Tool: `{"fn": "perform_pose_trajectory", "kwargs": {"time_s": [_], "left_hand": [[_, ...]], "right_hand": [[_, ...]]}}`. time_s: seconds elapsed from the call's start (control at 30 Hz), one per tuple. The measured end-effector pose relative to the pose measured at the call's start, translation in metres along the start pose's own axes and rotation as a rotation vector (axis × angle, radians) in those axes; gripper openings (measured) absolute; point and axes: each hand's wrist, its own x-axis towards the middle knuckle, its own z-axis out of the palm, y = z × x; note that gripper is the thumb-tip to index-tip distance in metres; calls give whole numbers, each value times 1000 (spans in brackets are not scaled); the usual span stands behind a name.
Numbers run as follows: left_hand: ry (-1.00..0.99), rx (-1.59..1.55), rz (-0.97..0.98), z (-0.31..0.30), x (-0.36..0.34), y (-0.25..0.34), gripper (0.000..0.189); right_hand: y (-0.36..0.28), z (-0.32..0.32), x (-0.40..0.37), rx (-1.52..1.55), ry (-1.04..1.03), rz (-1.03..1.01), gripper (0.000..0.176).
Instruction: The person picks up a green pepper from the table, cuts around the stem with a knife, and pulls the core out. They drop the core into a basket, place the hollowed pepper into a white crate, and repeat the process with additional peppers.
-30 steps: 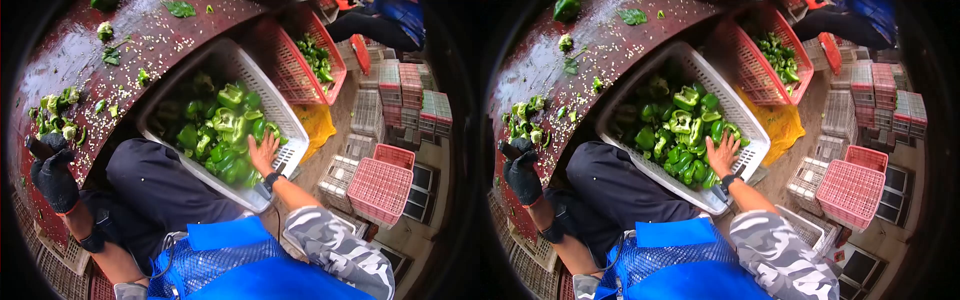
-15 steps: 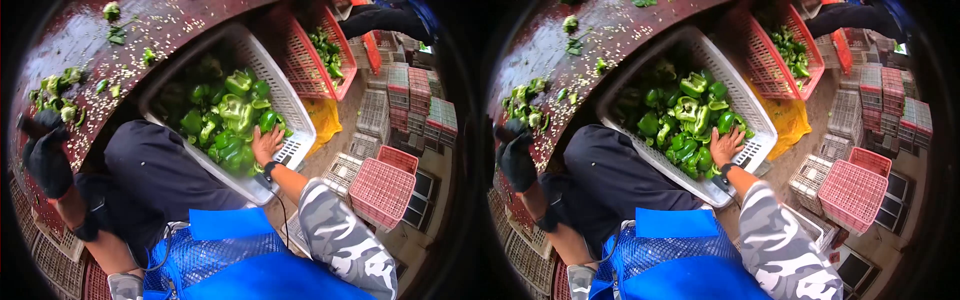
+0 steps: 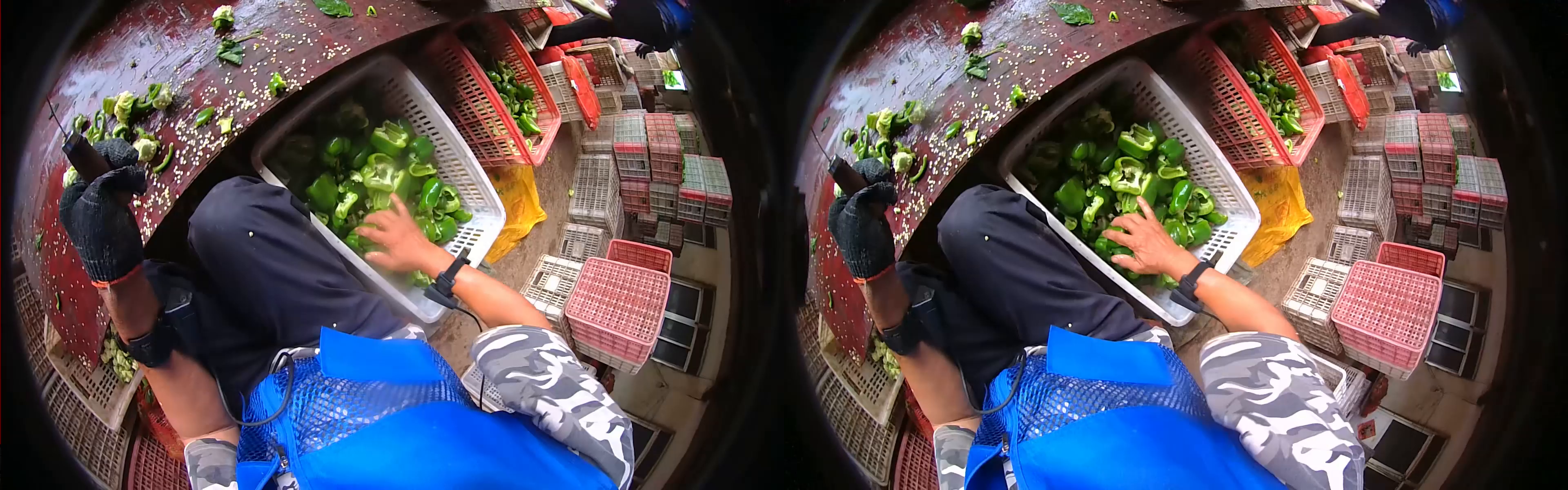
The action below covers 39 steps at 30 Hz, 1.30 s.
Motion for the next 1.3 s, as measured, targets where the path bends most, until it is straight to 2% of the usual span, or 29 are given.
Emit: {"fn": "perform_pose_trajectory", "kwargs": {"time_s": [0.03,0.1,0.17,0.2,0.23,0.27,0.3,0.37,0.43,0.47,0.5,0.63,0.77,0.83,1.03,1.1,1.17,1.23,1.3], "left_hand": [[2,-1,-6,-3,-2,-1,10],[50,204,22,-10,-1,-5,11],[19,264,47,-14,-3,-1,12],[-11,410,256,-15,-1,-1,9],[-36,554,461,-14,-2,0,16],[-46,592,509,-13,-5,1,17],[-45,596,507,-7,-7,7,17],[53,-39,-30,2,-8,17,18],[68,-64,-43,4,-8,16,21],[29,-9,-21,1,-7,11,11],[-9,47,2,0,-7,10,11],[20,134,-15,2,-7,12,13],[50,-46,-161,8,-7,16,12],[54,-164,-151,11,-7,15,13],[130,-48,-192,7,-14,31,13],[158,-44,-122,10,-16,35,12],[89,-297,-47,15,-15,33,9],[168,-323,-160,34,-11,39,9],[121,-380,-154,43,-9,41,18]], "right_hand": [[-3,-5,-10,1,-6,0,55],[-6,-18,-31,-28,33,8,53],[7,-8,-58,99,19,57,54],[8,-10,-71,77,-64,75,55],[8,-9,-79,53,-152,87,56],[8,-5,-83,102,-195,165,58],[5,1,-83,104,-197,160,58],[-1,17,-84,0,-46,161,59],[-5,21,-88,-10,-32,197,61],[-5,22,-89,-57,8,244,64],[-4,23,-88,-104,49,288,66],[0,41,-75,-33,133,412,69],[1,50,-71,-20,173,422,65],[-3,56,-63,-32,186,475,61],[6,71,-55,-71,221,492,57],[4,81,-45,-93,256,478,56],[0,81,-29,-144,194,590,56],[-1,75,-30,-135,219,564,58],[-8,45,-24,-24,23,672,64]]}}
